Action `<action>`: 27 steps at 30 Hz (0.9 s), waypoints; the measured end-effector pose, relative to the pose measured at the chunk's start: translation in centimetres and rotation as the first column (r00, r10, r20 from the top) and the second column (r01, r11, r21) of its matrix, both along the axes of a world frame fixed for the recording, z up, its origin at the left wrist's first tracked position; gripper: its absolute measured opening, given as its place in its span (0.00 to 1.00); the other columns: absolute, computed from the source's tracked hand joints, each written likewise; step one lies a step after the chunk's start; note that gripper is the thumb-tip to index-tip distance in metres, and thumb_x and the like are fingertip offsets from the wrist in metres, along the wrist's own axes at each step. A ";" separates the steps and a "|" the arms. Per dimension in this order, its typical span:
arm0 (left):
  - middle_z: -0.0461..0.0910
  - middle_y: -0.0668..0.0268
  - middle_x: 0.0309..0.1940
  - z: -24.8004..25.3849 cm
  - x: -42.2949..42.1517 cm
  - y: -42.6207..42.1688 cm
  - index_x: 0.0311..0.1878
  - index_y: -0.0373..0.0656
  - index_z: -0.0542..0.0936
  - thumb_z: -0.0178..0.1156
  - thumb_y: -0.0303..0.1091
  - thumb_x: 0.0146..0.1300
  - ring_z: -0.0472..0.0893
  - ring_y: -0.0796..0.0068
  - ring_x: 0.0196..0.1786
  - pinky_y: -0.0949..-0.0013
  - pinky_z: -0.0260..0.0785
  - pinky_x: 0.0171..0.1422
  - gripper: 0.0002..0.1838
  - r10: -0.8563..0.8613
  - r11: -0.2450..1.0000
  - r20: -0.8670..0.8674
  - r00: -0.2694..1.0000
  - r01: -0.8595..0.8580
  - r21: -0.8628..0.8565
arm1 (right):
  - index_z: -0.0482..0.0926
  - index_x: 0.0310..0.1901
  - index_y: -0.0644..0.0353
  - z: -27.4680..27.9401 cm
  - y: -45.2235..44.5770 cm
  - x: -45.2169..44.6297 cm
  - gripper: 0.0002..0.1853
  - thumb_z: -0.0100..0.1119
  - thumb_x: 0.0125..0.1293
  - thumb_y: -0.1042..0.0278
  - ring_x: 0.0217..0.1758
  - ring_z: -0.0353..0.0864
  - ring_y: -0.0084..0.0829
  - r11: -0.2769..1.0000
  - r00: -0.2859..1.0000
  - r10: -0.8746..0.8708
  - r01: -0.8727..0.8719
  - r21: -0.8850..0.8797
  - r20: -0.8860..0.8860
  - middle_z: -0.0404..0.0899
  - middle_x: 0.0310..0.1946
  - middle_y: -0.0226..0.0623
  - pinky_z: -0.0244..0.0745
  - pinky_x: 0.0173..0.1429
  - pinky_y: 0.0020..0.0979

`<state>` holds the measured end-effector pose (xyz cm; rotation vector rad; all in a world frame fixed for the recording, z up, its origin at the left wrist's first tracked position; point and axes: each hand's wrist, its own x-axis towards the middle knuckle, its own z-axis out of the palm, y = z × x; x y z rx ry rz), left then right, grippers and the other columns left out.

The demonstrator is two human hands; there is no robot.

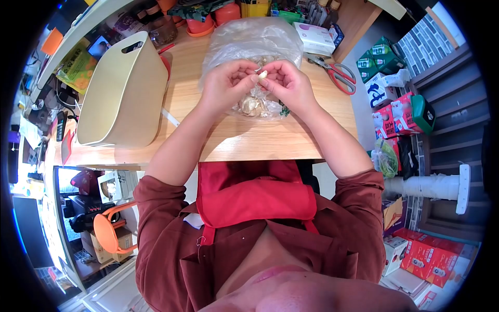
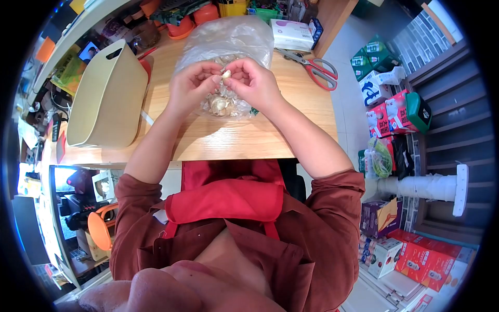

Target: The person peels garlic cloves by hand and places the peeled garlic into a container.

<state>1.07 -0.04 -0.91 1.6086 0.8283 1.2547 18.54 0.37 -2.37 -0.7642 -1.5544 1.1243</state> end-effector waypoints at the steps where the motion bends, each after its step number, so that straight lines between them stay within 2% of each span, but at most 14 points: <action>1: 0.79 0.67 0.32 0.1 0.0 -0.1 0.43 0.34 0.76 0.60 0.24 0.57 0.78 0.83 0.33 0.79 0.72 0.37 0.11 -0.017 1.000 0.004 1.000 0.017 0.017 | 0.73 0.41 0.62 0.0 0.0 0.0 0.11 0.61 0.57 0.75 0.34 0.76 0.16 1.000 1.000 -0.009 0.009 -0.001 0.004 0.77 0.31 0.28 0.74 0.38 0.19; 10: 0.78 0.70 0.27 -0.6 -0.3 0.4 0.37 0.36 0.78 0.60 0.26 0.57 0.76 0.85 0.29 0.81 0.69 0.32 0.06 0.041 0.999 -0.096 0.995 -0.039 0.027 | 0.72 0.42 0.64 -0.1 0.2 0.1 0.11 0.61 0.57 0.76 0.35 0.78 0.18 0.998 0.998 0.060 -0.061 -0.030 -0.006 0.77 0.32 0.30 0.75 0.39 0.20; 16: 0.75 0.64 0.24 -1.4 -0.2 0.7 0.33 0.37 0.77 0.59 0.27 0.55 0.75 0.78 0.25 0.74 0.67 0.29 0.04 0.175 0.968 -0.204 0.963 -0.131 0.213 | 0.71 0.42 0.64 0.1 -0.2 0.0 0.11 0.60 0.58 0.76 0.37 0.79 0.19 0.994 0.994 0.104 -0.105 -0.040 -0.034 0.77 0.33 0.31 0.76 0.40 0.21; 19: 0.74 0.69 0.25 -0.1 -0.1 0.0 0.34 0.37 0.75 0.58 0.24 0.57 0.73 0.83 0.25 0.80 0.66 0.29 0.03 0.287 0.909 -0.355 0.890 -0.136 0.395 | 0.71 0.43 0.64 0.1 -0.3 -0.1 0.12 0.60 0.58 0.76 0.36 0.78 0.18 0.993 0.994 0.101 -0.103 -0.054 -0.039 0.77 0.33 0.31 0.76 0.40 0.21; 27: 0.72 0.65 0.27 -0.3 0.2 -0.2 0.33 0.38 0.74 0.58 0.25 0.56 0.72 0.79 0.24 0.76 0.66 0.28 0.03 0.365 0.845 -0.350 0.863 -0.149 0.514 | 0.72 0.42 0.62 0.1 -0.4 0.2 0.14 0.63 0.55 0.74 0.32 0.74 0.14 0.999 0.995 0.048 -0.046 -0.019 0.091 0.76 0.30 0.27 0.72 0.38 0.19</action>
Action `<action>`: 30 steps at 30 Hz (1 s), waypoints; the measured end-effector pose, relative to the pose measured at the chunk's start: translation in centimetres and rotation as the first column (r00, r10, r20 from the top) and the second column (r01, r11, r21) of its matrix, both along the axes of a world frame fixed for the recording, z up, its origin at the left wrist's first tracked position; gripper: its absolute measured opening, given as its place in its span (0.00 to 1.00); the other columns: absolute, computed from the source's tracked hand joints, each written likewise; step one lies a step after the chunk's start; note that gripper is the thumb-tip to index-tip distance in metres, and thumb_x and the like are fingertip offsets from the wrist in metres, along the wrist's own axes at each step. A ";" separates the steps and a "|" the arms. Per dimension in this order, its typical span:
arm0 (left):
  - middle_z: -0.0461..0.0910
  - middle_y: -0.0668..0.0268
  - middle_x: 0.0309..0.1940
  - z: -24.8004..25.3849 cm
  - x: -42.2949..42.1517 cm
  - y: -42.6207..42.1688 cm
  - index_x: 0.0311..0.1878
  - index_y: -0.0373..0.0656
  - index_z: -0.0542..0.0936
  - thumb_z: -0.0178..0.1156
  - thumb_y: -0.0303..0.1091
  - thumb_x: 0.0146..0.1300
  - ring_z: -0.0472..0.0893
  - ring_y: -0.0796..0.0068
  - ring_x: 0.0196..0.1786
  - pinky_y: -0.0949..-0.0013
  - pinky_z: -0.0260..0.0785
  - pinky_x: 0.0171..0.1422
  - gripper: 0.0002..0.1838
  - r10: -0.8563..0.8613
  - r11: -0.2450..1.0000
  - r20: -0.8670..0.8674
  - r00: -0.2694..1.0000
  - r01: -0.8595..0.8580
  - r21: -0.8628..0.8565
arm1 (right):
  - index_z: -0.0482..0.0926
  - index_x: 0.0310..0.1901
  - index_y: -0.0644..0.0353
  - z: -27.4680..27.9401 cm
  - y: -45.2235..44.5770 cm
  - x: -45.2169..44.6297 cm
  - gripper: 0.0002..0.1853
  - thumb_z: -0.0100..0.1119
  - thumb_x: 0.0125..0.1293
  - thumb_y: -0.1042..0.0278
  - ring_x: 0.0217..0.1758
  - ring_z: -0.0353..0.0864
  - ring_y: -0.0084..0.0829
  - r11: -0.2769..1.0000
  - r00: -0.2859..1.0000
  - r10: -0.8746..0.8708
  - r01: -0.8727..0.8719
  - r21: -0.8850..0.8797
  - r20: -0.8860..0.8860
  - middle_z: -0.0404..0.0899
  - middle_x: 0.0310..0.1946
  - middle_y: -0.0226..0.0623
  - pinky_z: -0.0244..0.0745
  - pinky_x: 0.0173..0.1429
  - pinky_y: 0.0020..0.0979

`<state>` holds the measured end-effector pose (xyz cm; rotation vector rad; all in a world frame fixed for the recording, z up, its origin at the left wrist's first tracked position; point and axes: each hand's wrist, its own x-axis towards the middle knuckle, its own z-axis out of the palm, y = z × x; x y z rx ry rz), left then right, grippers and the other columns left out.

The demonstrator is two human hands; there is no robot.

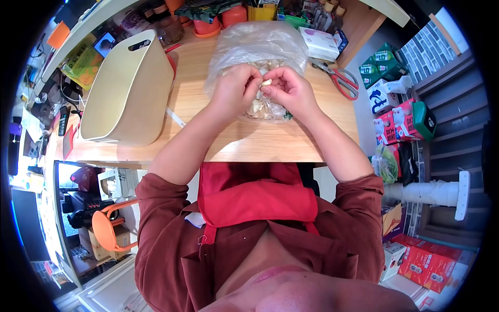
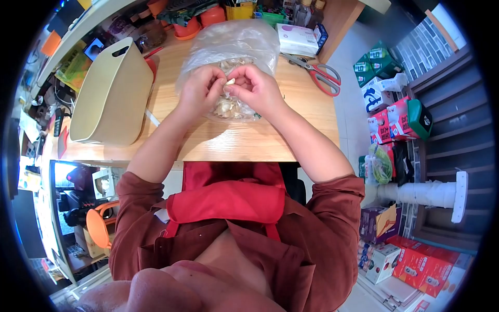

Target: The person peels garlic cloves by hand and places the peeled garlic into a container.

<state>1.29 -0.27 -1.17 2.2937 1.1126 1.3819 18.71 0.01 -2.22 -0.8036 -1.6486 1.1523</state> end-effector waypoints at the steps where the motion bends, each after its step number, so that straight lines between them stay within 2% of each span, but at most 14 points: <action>1: 0.72 0.65 0.27 -0.1 0.0 0.0 0.33 0.38 0.74 0.58 0.25 0.57 0.73 0.79 0.24 0.75 0.66 0.28 0.03 0.013 0.999 -0.017 1.000 -0.012 0.031 | 0.72 0.42 0.62 0.1 -0.1 0.0 0.14 0.64 0.55 0.73 0.32 0.74 0.14 1.000 1.000 -0.009 0.009 -0.007 0.009 0.75 0.30 0.26 0.72 0.38 0.19; 4: 0.72 0.64 0.27 -0.3 -0.1 0.4 0.34 0.39 0.73 0.56 0.25 0.58 0.74 0.77 0.26 0.74 0.66 0.30 0.03 -0.006 1.000 0.033 0.999 0.006 0.016 | 0.72 0.44 0.62 -0.2 0.1 -0.3 0.13 0.62 0.57 0.74 0.33 0.75 0.15 0.998 0.999 -0.044 0.043 0.040 0.018 0.76 0.31 0.26 0.72 0.39 0.18; 7: 0.73 0.61 0.27 -1.1 -0.2 0.9 0.35 0.39 0.72 0.56 0.24 0.57 0.76 0.69 0.29 0.69 0.67 0.33 0.03 -0.006 0.997 0.088 0.996 0.013 -0.078 | 0.72 0.45 0.63 0.3 -0.3 -0.5 0.12 0.58 0.59 0.75 0.35 0.77 0.16 1.000 1.000 -0.016 0.016 -0.004 -0.018 0.77 0.34 0.28 0.72 0.40 0.18; 10: 0.74 0.58 0.29 -0.7 -0.2 0.7 0.35 0.39 0.72 0.56 0.24 0.55 0.76 0.60 0.31 0.65 0.68 0.35 0.04 0.046 0.988 -0.008 0.999 -0.044 0.150 | 0.72 0.47 0.63 0.0 -0.1 -0.3 0.11 0.54 0.62 0.77 0.37 0.78 0.18 1.000 0.999 0.004 -0.005 -0.006 -0.040 0.77 0.38 0.31 0.73 0.41 0.19; 11: 0.76 0.57 0.31 -0.6 -0.2 0.5 0.34 0.39 0.74 0.56 0.24 0.54 0.76 0.54 0.33 0.61 0.68 0.39 0.05 0.062 0.994 -0.015 0.998 -0.061 0.096 | 0.72 0.47 0.63 0.3 -0.2 -0.3 0.11 0.53 0.63 0.77 0.38 0.77 0.19 1.000 0.999 0.001 -0.001 0.000 -0.045 0.77 0.39 0.32 0.73 0.41 0.19; 15: 0.77 0.57 0.32 -1.2 -0.8 1.1 0.35 0.41 0.77 0.56 0.24 0.52 0.77 0.54 0.37 0.60 0.69 0.42 0.06 0.071 0.997 -0.152 0.986 -0.065 0.040 | 0.71 0.49 0.65 1.2 -0.7 -0.2 0.12 0.49 0.65 0.77 0.40 0.77 0.21 1.000 0.997 -0.016 0.017 0.026 -0.072 0.77 0.43 0.35 0.73 0.42 0.21; 18: 0.77 0.57 0.33 -0.9 -1.1 0.9 0.39 0.42 0.77 0.52 0.25 0.53 0.78 0.56 0.38 0.60 0.71 0.41 0.10 0.052 0.989 -0.232 0.971 -0.018 0.146 | 0.70 0.51 0.65 2.0 -1.2 -0.6 0.12 0.47 0.65 0.78 0.42 0.76 0.22 0.999 0.997 -0.013 0.016 0.045 -0.073 0.76 0.46 0.37 0.72 0.43 0.22; 19: 0.78 0.58 0.33 -0.7 -1.1 0.6 0.37 0.43 0.78 0.53 0.25 0.52 0.79 0.58 0.36 0.61 0.71 0.39 0.09 0.085 0.986 -0.253 0.964 -0.044 0.161 | 0.70 0.51 0.65 2.5 -1.4 -0.9 0.12 0.46 0.66 0.78 0.42 0.76 0.22 0.998 0.998 -0.003 0.007 0.054 -0.068 0.76 0.46 0.37 0.72 0.44 0.22; 22: 0.77 0.57 0.29 -0.7 -1.4 0.2 0.36 0.42 0.78 0.54 0.27 0.51 0.78 0.58 0.34 0.61 0.70 0.39 0.08 0.052 0.994 -0.317 0.947 -0.019 0.106 | 0.71 0.50 0.65 4.5 -2.2 -2.4 0.12 0.45 0.66 0.78 0.44 0.75 0.22 0.992 0.999 0.050 -0.051 0.112 0.009 0.76 0.46 0.36 0.71 0.45 0.22; 23: 0.77 0.59 0.26 -0.7 -1.3 0.2 0.37 0.41 0.78 0.54 0.30 0.55 0.78 0.58 0.32 0.62 0.70 0.37 0.07 0.110 0.992 -0.359 0.927 -0.081 0.095 | 0.71 0.50 0.64 5.1 -2.3 -2.9 0.12 0.46 0.66 0.78 0.44 0.75 0.22 0.985 0.995 0.081 -0.088 0.148 0.056 0.76 0.45 0.36 0.71 0.45 0.23; 24: 0.77 0.59 0.30 -0.6 -1.3 0.1 0.37 0.41 0.78 0.54 0.30 0.54 0.78 0.59 0.35 0.61 0.70 0.38 0.08 0.062 0.997 -0.272 0.960 -0.050 0.050 | 0.72 0.50 0.63 5.9 -2.4 -3.4 0.12 0.46 0.65 0.77 0.43 0.76 0.22 0.975 0.989 0.108 -0.125 0.182 0.104 0.76 0.44 0.35 0.71 0.45 0.23; 26: 0.77 0.58 0.36 0.0 -1.3 -0.6 0.38 0.41 0.77 0.55 0.29 0.54 0.78 0.59 0.39 0.60 0.70 0.41 0.08 -0.031 0.999 -0.086 0.996 0.028 -0.029 | 0.73 0.49 0.61 8.4 -2.9 -5.7 0.12 0.48 0.64 0.76 0.43 0.76 0.25 0.913 0.972 0.063 -0.148 0.379 0.227 0.77 0.43 0.35 0.71 0.45 0.25; 29: 0.76 0.56 0.41 2.2 -1.6 -1.3 0.42 0.40 0.75 0.54 0.28 0.55 0.75 0.60 0.48 0.59 0.68 0.49 0.11 -0.167 0.982 0.197 0.966 0.144 0.124 | 0.74 0.48 0.58 12.0 -3.4 -10.2 0.13 0.51 0.61 0.75 0.43 0.77 0.33 0.813 0.939 0.058 -0.242 0.530 0.340 0.77 0.41 0.37 0.71 0.46 0.30; 30: 0.75 0.55 0.43 2.4 -1.7 -1.3 0.44 0.40 0.74 0.54 0.30 0.55 0.74 0.61 0.49 0.60 0.66 0.51 0.12 -0.185 0.982 0.170 0.968 0.177 0.061 | 0.74 0.47 0.57 12.7 -3.3 -11.9 0.13 0.52 0.60 0.75 0.44 0.77 0.35 0.781 0.927 0.069 -0.280 0.559 0.369 0.77 0.41 0.38 0.72 0.46 0.31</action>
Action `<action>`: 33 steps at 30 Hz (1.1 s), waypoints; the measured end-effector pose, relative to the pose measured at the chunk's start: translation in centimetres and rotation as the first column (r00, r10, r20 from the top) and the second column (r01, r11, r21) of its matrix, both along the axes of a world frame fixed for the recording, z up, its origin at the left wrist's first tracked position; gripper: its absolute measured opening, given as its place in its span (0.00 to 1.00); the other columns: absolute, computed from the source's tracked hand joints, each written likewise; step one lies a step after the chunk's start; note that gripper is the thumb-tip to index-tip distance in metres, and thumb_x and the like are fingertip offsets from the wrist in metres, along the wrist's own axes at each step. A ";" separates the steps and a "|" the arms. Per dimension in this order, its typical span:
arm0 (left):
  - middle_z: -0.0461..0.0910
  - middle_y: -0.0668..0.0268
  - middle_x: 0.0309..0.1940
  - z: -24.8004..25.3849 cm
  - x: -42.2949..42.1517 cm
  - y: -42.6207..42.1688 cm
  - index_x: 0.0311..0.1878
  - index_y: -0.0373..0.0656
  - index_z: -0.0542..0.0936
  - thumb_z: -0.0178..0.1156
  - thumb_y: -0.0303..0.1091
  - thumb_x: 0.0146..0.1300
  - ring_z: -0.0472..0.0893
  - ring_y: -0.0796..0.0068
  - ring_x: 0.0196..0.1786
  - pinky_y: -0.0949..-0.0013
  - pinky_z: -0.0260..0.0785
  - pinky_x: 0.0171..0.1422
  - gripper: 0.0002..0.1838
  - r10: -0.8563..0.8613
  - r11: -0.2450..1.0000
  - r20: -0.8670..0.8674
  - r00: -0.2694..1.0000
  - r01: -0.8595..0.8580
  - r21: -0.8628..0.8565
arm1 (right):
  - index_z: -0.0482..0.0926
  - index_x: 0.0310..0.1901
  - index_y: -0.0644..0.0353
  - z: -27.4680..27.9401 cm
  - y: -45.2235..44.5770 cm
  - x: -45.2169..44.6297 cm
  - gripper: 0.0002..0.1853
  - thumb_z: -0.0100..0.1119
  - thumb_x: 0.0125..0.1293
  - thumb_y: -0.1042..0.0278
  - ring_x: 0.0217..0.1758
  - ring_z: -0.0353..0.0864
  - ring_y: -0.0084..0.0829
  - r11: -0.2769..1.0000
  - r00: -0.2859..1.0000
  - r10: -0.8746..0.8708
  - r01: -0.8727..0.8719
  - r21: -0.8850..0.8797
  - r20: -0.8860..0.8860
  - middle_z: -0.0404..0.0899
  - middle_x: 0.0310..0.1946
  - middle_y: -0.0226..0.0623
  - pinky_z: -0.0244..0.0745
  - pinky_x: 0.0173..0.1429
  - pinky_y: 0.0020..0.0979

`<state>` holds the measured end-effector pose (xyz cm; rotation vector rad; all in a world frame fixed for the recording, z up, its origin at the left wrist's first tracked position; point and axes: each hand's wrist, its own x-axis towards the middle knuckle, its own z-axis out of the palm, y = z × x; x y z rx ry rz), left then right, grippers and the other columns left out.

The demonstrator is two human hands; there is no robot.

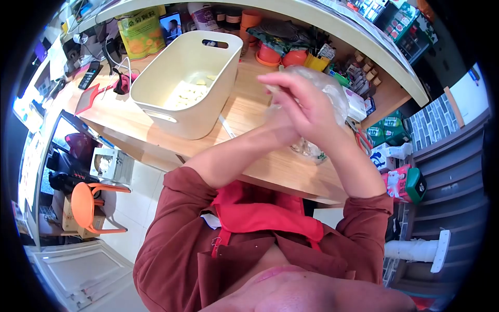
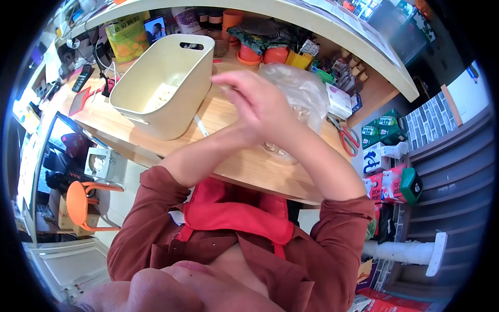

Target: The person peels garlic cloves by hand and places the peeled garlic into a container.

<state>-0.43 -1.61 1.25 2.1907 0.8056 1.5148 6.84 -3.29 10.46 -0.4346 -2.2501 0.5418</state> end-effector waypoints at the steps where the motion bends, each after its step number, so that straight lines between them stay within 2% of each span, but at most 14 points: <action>1: 0.73 0.55 0.45 0.2 -0.1 -0.2 0.46 0.41 0.73 0.55 0.31 0.55 0.72 0.62 0.51 0.60 0.65 0.53 0.14 -0.030 0.998 -0.037 0.999 0.028 -0.058 | 0.73 0.48 0.57 0.4 0.4 -1.7 0.13 0.52 0.60 0.75 0.44 0.76 0.37 0.995 0.999 0.045 -0.045 0.084 0.000 0.77 0.41 0.38 0.72 0.47 0.32; 3: 0.71 0.54 0.50 0.5 -0.4 -0.5 0.49 0.41 0.71 0.56 0.34 0.56 0.69 0.64 0.55 0.61 0.62 0.56 0.17 -0.095 0.981 -0.107 0.990 0.075 -0.177 | 0.73 0.48 0.56 0.9 1.2 -5.1 0.14 0.52 0.59 0.75 0.46 0.75 0.41 0.959 0.990 0.138 -0.135 0.250 0.008 0.76 0.43 0.40 0.72 0.47 0.35; 6: 0.68 0.53 0.53 0.6 -0.9 -0.8 0.53 0.41 0.70 0.57 0.37 0.56 0.67 0.65 0.59 0.61 0.60 0.60 0.21 -0.190 0.936 -0.184 0.964 0.121 -0.331 | 0.69 0.54 0.57 1.2 0.9 -8.4 0.20 0.51 0.59 0.79 0.47 0.76 0.37 0.956 0.984 0.111 -0.144 0.255 0.141 0.73 0.50 0.41 0.71 0.52 0.32; 7: 0.69 0.53 0.53 0.2 -1.0 -0.6 0.53 0.41 0.70 0.57 0.37 0.56 0.67 0.64 0.58 0.61 0.60 0.60 0.21 -0.205 0.933 -0.193 0.959 0.133 -0.334 | 0.68 0.55 0.55 0.7 1.1 -8.8 0.21 0.52 0.58 0.79 0.49 0.74 0.41 0.953 0.984 0.141 -0.165 0.253 0.112 0.71 0.54 0.40 0.70 0.53 0.34; 10: 0.70 0.53 0.52 -1.2 -1.0 -0.3 0.52 0.41 0.71 0.58 0.37 0.55 0.68 0.64 0.58 0.61 0.60 0.59 0.21 -0.233 0.947 -0.233 0.944 0.166 -0.275 | 0.68 0.55 0.56 0.1 1.1 -7.5 0.22 0.52 0.58 0.79 0.51 0.73 0.41 0.936 0.982 0.167 -0.187 0.297 0.093 0.70 0.55 0.39 0.70 0.53 0.34; 15: 0.72 0.53 0.49 -4.4 -0.4 1.3 0.51 0.41 0.72 0.59 0.38 0.54 0.70 0.62 0.56 0.61 0.61 0.58 0.22 -0.192 0.980 -0.358 0.914 0.197 -0.022 | 0.71 0.51 0.59 -1.6 0.3 -0.8 0.20 0.53 0.54 0.81 0.53 0.73 0.41 0.971 0.985 0.042 -0.079 0.225 0.165 0.72 0.51 0.40 0.71 0.52 0.34; 17: 0.73 0.53 0.48 -4.1 0.1 1.1 0.51 0.41 0.72 0.60 0.38 0.53 0.70 0.62 0.55 0.61 0.62 0.58 0.22 -0.167 0.986 -0.456 0.874 0.155 -0.064 | 0.73 0.48 0.61 -2.8 0.3 2.1 0.19 0.54 0.53 0.81 0.51 0.74 0.39 0.982 0.990 -0.008 -0.018 0.186 0.140 0.74 0.49 0.41 0.72 0.50 0.33; 20: 0.76 0.52 0.42 -0.5 -0.2 -0.8 0.46 0.38 0.75 0.62 0.38 0.49 0.75 0.58 0.49 0.60 0.65 0.54 0.21 -0.196 0.953 -0.692 0.695 -0.032 -0.302 | 0.75 0.45 0.62 -4.9 0.8 5.9 0.15 0.55 0.54 0.82 0.46 0.77 0.33 0.997 0.997 -0.071 0.071 0.006 0.025 0.75 0.46 0.41 0.74 0.45 0.28; 21: 0.79 0.55 0.35 -0.5 -0.1 -0.9 0.39 0.37 0.77 0.61 0.37 0.48 0.79 0.58 0.42 0.61 0.70 0.46 0.16 -0.104 0.977 -0.683 0.723 -0.053 -0.205 | 0.76 0.43 0.62 -5.9 1.1 6.9 0.13 0.55 0.55 0.82 0.44 0.77 0.31 0.992 0.994 -0.101 0.099 -0.072 -0.029 0.76 0.45 0.40 0.75 0.44 0.27; 24: 0.78 0.53 0.34 0.8 -0.1 -1.0 0.38 0.37 0.76 0.62 0.37 0.47 0.77 0.55 0.40 0.59 0.70 0.44 0.17 -0.085 0.937 -0.610 0.788 -0.145 -0.317 | 0.76 0.41 0.62 -7.9 2.0 9.2 0.10 0.56 0.57 0.80 0.40 0.78 0.27 0.945 0.971 -0.210 0.172 -0.277 -0.113 0.76 0.41 0.39 0.74 0.41 0.25; 25: 0.78 0.53 0.34 1.0 0.1 -0.9 0.38 0.38 0.76 0.62 0.37 0.46 0.77 0.54 0.39 0.59 0.70 0.44 0.17 -0.015 0.942 -0.594 0.805 -0.188 -0.279 | 0.76 0.41 0.62 -8.5 2.3 9.7 0.09 0.56 0.57 0.79 0.38 0.78 0.27 0.921 0.961 -0.248 0.193 -0.340 -0.125 0.76 0.39 0.39 0.74 0.41 0.25; 27: 0.78 0.53 0.33 1.2 0.4 -0.5 0.38 0.38 0.76 0.62 0.37 0.46 0.77 0.52 0.37 0.59 0.71 0.42 0.16 0.119 0.939 -0.552 0.826 -0.275 -0.209 | 0.76 0.41 0.62 -10.1 3.2 10.5 0.10 0.56 0.57 0.79 0.37 0.77 0.27 0.942 0.949 -0.296 0.272 -0.196 -0.106 0.75 0.37 0.38 0.73 0.40 0.25; 30: 0.77 0.54 0.30 -2.0 0.5 1.6 0.40 0.38 0.74 0.62 0.39 0.49 0.79 0.58 0.31 0.62 0.72 0.35 0.18 0.182 0.968 -0.334 0.925 -0.227 -0.103 | 0.75 0.41 0.61 -11.2 3.8 11.2 0.10 0.57 0.56 0.79 0.34 0.76 0.29 0.951 0.945 -0.309 0.307 -0.028 -0.105 0.75 0.35 0.38 0.72 0.38 0.26; 33: 0.76 0.54 0.26 -2.6 0.6 2.0 0.38 0.34 0.74 0.58 0.42 0.54 0.78 0.61 0.26 0.63 0.69 0.31 0.18 0.101 0.903 -0.255 0.962 -0.196 -0.383 | 0.74 0.42 0.61 -12.0 3.4 11.3 0.10 0.58 0.57 0.77 0.34 0.75 0.25 0.931 0.927 -0.365 0.362 -0.055 -0.090 0.74 0.34 0.36 0.72 0.38 0.24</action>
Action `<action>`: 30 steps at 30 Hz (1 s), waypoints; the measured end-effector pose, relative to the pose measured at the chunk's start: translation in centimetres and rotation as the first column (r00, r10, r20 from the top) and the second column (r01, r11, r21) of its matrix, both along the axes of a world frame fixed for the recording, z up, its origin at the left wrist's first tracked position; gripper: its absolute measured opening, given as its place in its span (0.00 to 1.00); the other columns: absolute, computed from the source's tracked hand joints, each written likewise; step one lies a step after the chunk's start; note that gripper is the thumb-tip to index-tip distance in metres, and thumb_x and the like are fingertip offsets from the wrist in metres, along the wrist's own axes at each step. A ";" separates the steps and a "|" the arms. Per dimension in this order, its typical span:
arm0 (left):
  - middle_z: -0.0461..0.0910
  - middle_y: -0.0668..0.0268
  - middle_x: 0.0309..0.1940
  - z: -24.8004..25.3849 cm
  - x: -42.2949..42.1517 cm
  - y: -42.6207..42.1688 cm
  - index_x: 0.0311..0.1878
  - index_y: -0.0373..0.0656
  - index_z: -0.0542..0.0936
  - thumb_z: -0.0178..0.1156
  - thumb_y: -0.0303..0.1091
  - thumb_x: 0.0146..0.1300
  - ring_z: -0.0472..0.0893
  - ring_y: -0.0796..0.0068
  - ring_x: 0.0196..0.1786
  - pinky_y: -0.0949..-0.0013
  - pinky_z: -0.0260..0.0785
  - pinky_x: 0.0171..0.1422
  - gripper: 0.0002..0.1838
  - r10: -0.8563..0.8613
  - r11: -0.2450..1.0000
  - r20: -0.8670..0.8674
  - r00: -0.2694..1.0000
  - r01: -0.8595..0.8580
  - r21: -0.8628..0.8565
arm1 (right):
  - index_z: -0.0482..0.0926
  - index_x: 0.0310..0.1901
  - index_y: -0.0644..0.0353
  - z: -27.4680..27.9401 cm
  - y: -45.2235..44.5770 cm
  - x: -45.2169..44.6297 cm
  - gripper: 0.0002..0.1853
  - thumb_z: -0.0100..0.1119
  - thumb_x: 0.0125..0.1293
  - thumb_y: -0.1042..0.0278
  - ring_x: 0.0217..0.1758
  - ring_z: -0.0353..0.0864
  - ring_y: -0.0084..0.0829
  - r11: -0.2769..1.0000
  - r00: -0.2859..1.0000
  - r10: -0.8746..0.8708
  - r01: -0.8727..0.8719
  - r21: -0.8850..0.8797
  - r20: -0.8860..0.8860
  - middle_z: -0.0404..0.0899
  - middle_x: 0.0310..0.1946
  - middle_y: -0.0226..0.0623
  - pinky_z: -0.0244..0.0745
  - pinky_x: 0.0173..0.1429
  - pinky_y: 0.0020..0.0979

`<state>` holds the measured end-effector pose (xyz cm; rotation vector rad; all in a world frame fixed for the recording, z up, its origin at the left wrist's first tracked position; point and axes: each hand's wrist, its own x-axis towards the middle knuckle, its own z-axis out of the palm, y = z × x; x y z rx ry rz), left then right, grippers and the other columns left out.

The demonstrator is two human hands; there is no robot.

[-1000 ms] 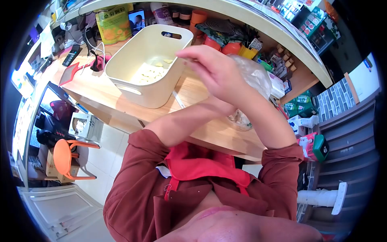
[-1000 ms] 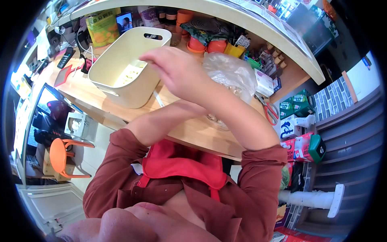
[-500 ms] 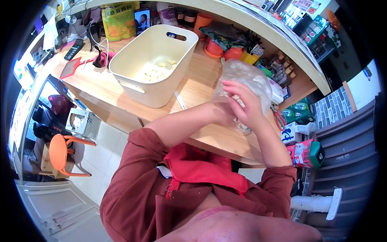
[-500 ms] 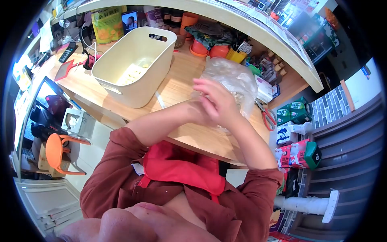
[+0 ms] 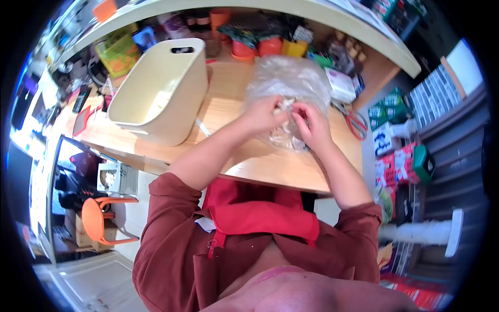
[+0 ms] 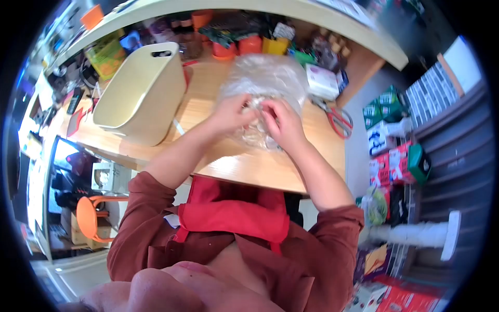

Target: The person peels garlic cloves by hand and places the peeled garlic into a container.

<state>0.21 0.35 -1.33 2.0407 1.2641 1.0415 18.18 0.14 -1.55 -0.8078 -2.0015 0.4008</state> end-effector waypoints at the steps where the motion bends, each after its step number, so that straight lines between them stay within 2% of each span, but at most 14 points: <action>1: 0.76 0.56 0.25 -0.1 0.1 0.1 0.38 0.34 0.74 0.57 0.43 0.56 0.77 0.64 0.24 0.65 0.68 0.29 0.18 -0.013 0.992 0.100 0.995 0.026 -0.123 | 0.74 0.42 0.61 0.1 -0.2 0.1 0.10 0.58 0.58 0.77 0.34 0.75 0.23 0.999 1.000 -0.029 0.029 -0.037 0.001 0.74 0.34 0.35 0.72 0.39 0.23; 3: 0.75 0.60 0.24 0.0 0.4 0.3 0.38 0.35 0.74 0.54 0.45 0.60 0.74 0.72 0.19 0.70 0.67 0.24 0.19 0.013 0.929 0.290 0.957 0.096 -0.358 | 0.74 0.39 0.60 0.4 -0.5 0.0 0.08 0.58 0.57 0.75 0.32 0.75 0.29 0.992 0.994 -0.064 0.054 -0.113 -0.087 0.74 0.32 0.38 0.71 0.36 0.27; 4: 0.74 0.62 0.23 0.1 0.5 0.2 0.38 0.35 0.74 0.53 0.46 0.61 0.73 0.75 0.18 0.71 0.66 0.23 0.19 0.020 0.917 0.332 0.943 0.115 -0.383 | 0.74 0.37 0.60 0.5 -0.6 0.0 0.07 0.58 0.56 0.74 0.31 0.75 0.32 0.988 0.989 -0.075 0.057 -0.146 -0.127 0.74 0.32 0.39 0.71 0.34 0.29; 6: 0.72 0.66 0.22 0.4 0.6 0.1 0.38 0.35 0.75 0.50 0.47 0.64 0.71 0.81 0.16 0.75 0.64 0.21 0.20 0.058 0.896 0.415 0.908 0.136 -0.423 | 0.74 0.37 0.60 0.5 -0.7 0.3 0.08 0.59 0.57 0.69 0.29 0.75 0.32 0.983 0.996 -0.077 0.068 -0.173 -0.045 0.75 0.29 0.38 0.70 0.34 0.29; 9: 0.73 0.68 0.22 0.0 0.5 0.2 0.38 0.36 0.75 0.48 0.48 0.65 0.71 0.83 0.16 0.77 0.63 0.20 0.21 0.115 0.892 0.469 0.876 0.117 -0.436 | 0.74 0.34 0.59 0.0 -0.4 0.2 0.11 0.59 0.59 0.61 0.27 0.75 0.34 0.968 0.998 -0.056 0.061 -0.243 0.025 0.75 0.24 0.38 0.69 0.32 0.32; 12: 0.74 0.63 0.21 0.0 0.6 0.0 0.39 0.35 0.75 0.48 0.48 0.65 0.73 0.75 0.19 0.71 0.65 0.25 0.21 0.079 0.910 0.410 0.909 0.103 -0.402 | 0.73 0.31 0.59 0.0 -0.7 -0.1 0.14 0.57 0.60 0.56 0.27 0.76 0.37 0.948 0.997 -0.039 0.060 -0.314 0.073 0.75 0.23 0.40 0.69 0.31 0.34; 15: 0.74 0.57 0.23 -1.2 1.1 0.5 0.38 0.36 0.73 0.48 0.46 0.66 0.75 0.64 0.26 0.64 0.66 0.32 0.19 0.071 0.997 0.207 0.976 -0.071 -0.006 | 0.72 0.28 0.60 0.4 -1.1 -0.7 0.18 0.54 0.61 0.51 0.27 0.76 0.41 0.936 0.987 -0.065 0.111 -0.333 0.147 0.75 0.22 0.42 0.68 0.31 0.37; 18: 0.73 0.52 0.25 0.1 1.7 -1.2 0.35 0.36 0.71 0.47 0.44 0.66 0.75 0.56 0.32 0.59 0.64 0.37 0.17 0.131 0.991 0.165 0.978 -0.123 -0.058 | 0.71 0.26 0.61 0.9 -1.6 -1.4 0.20 0.52 0.62 0.49 0.26 0.75 0.43 0.915 0.979 -0.082 0.148 -0.375 0.185 0.74 0.20 0.44 0.68 0.31 0.37; 20: 0.73 0.53 0.26 -0.5 1.9 -1.1 0.34 0.36 0.69 0.46 0.41 0.66 0.74 0.57 0.32 0.60 0.64 0.36 0.16 0.082 0.996 0.246 0.966 -0.075 -0.038 | 0.70 0.26 0.62 0.1 -1.5 -1.4 0.21 0.51 0.63 0.49 0.24 0.75 0.41 0.921 0.982 -0.102 0.154 -0.359 0.159 0.73 0.19 0.44 0.67 0.30 0.36; 21: 0.72 0.54 0.27 -0.6 1.9 -1.1 0.33 0.36 0.69 0.45 0.40 0.67 0.74 0.58 0.32 0.61 0.64 0.36 0.15 0.048 0.999 0.285 0.957 -0.042 -0.024 | 0.70 0.26 0.62 -0.2 -1.5 -1.4 0.22 0.50 0.64 0.49 0.23 0.74 0.39 0.918 0.993 -0.076 0.104 -0.384 0.088 0.73 0.18 0.43 0.67 0.29 0.35; 24: 0.71 0.64 0.26 -0.4 2.4 -1.6 0.37 0.39 0.71 0.44 0.36 0.68 0.71 0.73 0.32 0.70 0.64 0.37 0.11 -0.045 0.986 0.357 0.933 -0.016 0.164 | 0.69 0.25 0.63 -0.3 -1.9 -1.4 0.22 0.48 0.66 0.49 0.20 0.72 0.34 0.904 0.997 -0.028 -0.007 -0.428 -0.076 0.71 0.17 0.40 0.66 0.27 0.33; 26: 0.69 0.66 0.25 -0.3 2.7 -1.7 0.36 0.39 0.70 0.44 0.35 0.68 0.69 0.75 0.31 0.71 0.63 0.36 0.11 -0.051 0.978 0.372 0.927 -0.029 0.208 | 0.69 0.25 0.64 0.1 -2.1 -1.5 0.22 0.47 0.67 0.51 0.20 0.70 0.30 0.903 0.992 -0.011 -0.044 -0.427 -0.126 0.70 0.16 0.38 0.65 0.26 0.31; 30: 0.66 0.69 0.25 -0.6 2.8 -1.6 0.35 0.39 0.69 0.43 0.34 0.69 0.66 0.79 0.30 0.73 0.62 0.36 0.10 -0.100 0.987 0.447 0.889 0.031 0.159 | 0.69 0.27 0.63 -0.1 -2.1 -1.2 0.20 0.44 0.69 0.54 0.20 0.69 0.28 0.914 0.997 -0.006 -0.025 -0.405 -0.075 0.69 0.15 0.36 0.65 0.26 0.30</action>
